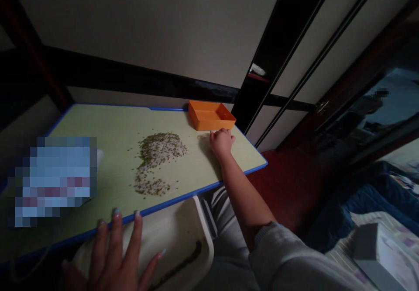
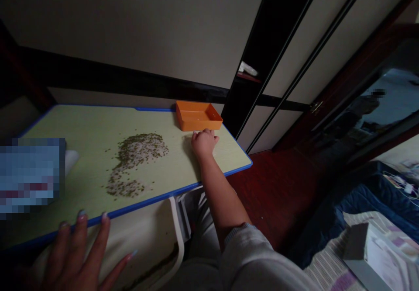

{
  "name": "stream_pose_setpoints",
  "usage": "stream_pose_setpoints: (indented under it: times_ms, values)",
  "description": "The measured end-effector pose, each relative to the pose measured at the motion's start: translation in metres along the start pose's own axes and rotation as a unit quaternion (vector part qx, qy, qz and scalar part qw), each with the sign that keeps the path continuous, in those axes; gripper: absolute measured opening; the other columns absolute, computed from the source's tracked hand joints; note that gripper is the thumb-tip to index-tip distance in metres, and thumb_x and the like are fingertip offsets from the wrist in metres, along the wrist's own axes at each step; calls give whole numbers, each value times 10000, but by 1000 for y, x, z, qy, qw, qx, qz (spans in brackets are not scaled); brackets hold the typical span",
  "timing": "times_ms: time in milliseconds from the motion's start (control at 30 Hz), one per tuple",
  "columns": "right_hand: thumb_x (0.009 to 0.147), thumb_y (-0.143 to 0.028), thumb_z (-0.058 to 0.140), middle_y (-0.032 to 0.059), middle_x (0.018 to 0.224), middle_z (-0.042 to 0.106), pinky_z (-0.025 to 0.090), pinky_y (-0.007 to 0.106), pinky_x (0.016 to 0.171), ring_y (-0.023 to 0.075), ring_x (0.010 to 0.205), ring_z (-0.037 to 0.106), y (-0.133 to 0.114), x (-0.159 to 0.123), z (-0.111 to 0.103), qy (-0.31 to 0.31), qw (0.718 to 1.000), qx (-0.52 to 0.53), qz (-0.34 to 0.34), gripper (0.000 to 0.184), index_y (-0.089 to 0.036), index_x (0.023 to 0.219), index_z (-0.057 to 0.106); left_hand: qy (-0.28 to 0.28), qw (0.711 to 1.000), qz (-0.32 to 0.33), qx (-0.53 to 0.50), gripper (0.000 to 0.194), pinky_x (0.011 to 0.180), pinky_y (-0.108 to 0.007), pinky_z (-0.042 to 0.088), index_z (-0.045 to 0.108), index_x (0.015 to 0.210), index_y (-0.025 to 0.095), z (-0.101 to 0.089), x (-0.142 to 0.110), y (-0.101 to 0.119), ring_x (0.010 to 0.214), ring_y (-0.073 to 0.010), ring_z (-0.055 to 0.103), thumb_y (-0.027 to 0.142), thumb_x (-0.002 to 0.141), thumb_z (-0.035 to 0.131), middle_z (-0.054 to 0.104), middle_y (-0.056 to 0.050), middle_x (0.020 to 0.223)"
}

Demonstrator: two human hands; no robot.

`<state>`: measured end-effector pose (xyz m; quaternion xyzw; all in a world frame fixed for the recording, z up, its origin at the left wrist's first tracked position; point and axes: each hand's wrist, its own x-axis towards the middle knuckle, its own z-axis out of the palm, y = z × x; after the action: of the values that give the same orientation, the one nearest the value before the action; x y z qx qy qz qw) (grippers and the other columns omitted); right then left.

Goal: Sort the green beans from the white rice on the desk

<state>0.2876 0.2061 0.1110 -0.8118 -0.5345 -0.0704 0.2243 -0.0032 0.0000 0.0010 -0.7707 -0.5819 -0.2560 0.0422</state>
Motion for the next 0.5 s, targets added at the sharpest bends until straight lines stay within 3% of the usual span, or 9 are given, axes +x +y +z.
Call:
stream_pose_setpoints:
  times_ms: [167, 300, 400, 500]
  values:
    - [1023, -303, 494, 175, 1153, 691, 361, 453, 965, 325, 1180, 504, 1, -3, -2, 16, 999, -34, -5, 341, -143, 970, 790, -58, 997, -14, 45, 682, 1191, -838, 74, 198, 1580, 160, -10, 1, 5, 1609, -398, 79, 377, 965, 399, 190, -264, 1691]
    - [1042, -337, 489, 130, 1062, 683, 383, 390, 933, 269, 1079, 521, -1, -10, -5, 32, 994, 58, -84, 367, -165, 831, 735, -27, 998, -9, 55, 704, 1210, -815, 80, 197, 1572, 122, -9, 1, 7, 1616, -371, 57, 374, 959, 436, 222, -268, 1679]
    - [1019, -271, 526, 74, 864, 633, 400, 340, 904, 219, 934, 525, -10, -23, -7, -1, 969, 164, -187, 375, -197, 662, 615, -7, 998, -2, 69, 701, 1221, -800, 96, 229, 1561, 105, -7, -1, 9, 1618, -365, 48, 356, 951, 465, 233, -264, 1676]
    - [1004, -261, 560, 35, 777, 576, 415, 330, 878, 200, 871, 522, -22, -45, -12, -70, 915, 271, -290, 403, -217, 606, 522, -5, 997, -8, 83, 669, 1237, -774, 99, 292, 1545, 122, -4, -2, 9, 1619, -349, 57, 346, 946, 486, 242, -243, 1680]
